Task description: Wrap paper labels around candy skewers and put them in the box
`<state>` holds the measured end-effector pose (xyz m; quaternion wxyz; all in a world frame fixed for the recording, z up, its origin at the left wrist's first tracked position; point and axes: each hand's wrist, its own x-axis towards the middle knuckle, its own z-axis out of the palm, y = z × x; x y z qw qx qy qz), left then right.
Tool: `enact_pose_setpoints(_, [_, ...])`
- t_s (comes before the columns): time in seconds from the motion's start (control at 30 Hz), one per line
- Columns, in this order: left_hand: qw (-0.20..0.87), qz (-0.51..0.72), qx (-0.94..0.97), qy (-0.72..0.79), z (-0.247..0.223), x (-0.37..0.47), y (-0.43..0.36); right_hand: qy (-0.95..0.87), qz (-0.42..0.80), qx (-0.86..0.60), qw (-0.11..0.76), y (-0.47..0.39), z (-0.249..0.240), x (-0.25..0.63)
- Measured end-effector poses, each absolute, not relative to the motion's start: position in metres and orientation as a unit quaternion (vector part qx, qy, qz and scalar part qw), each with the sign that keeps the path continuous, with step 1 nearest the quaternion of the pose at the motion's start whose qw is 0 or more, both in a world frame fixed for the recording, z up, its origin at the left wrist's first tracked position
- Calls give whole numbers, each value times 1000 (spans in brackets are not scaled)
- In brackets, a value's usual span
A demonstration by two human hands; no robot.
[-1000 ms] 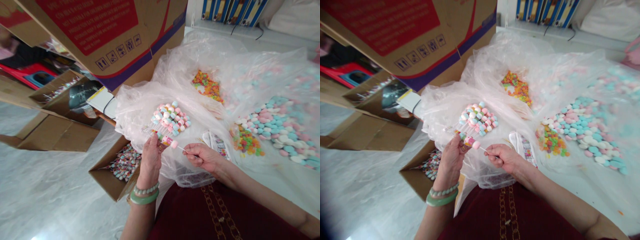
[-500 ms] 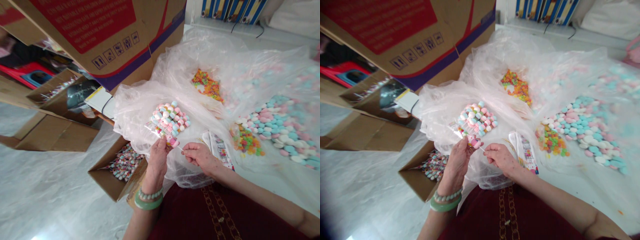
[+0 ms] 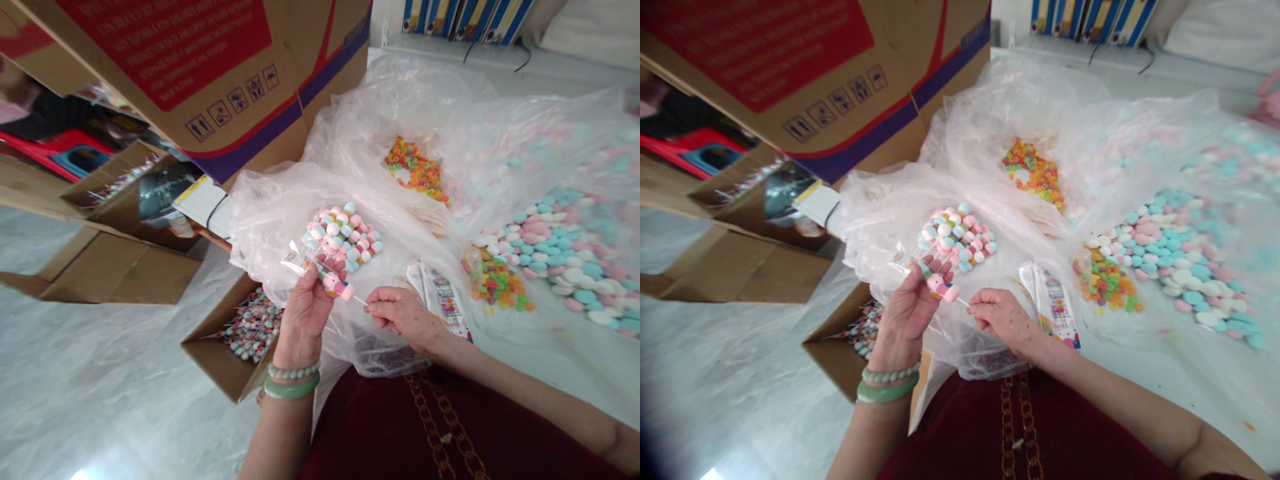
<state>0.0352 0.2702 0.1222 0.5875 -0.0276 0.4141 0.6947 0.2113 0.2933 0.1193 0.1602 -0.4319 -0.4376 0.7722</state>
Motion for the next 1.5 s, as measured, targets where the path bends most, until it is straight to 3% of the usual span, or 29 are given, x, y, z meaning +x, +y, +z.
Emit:
enact_pose_setpoints(0.2, [552,718,-23,423,116,39,271,-357,823,-411,165,303,123,214])
enact_pose_setpoints(0.5, [481,714,65,504,107,31,264,-197,925,-318,59,314,113,222])
enact_pose_setpoints(0.7, [491,704,85,506,105,36,263,-220,911,-342,72,312,111,220])
enact_pose_setpoints(0.93, [516,697,71,493,105,57,262,-363,807,-436,165,301,111,214])
enact_pose_setpoints(1.1, [531,701,19,476,105,59,265,-404,771,-457,184,296,110,213])
enact_pose_setpoints(1.5, [442,705,65,551,110,52,259,-439,752,-458,178,301,104,216])
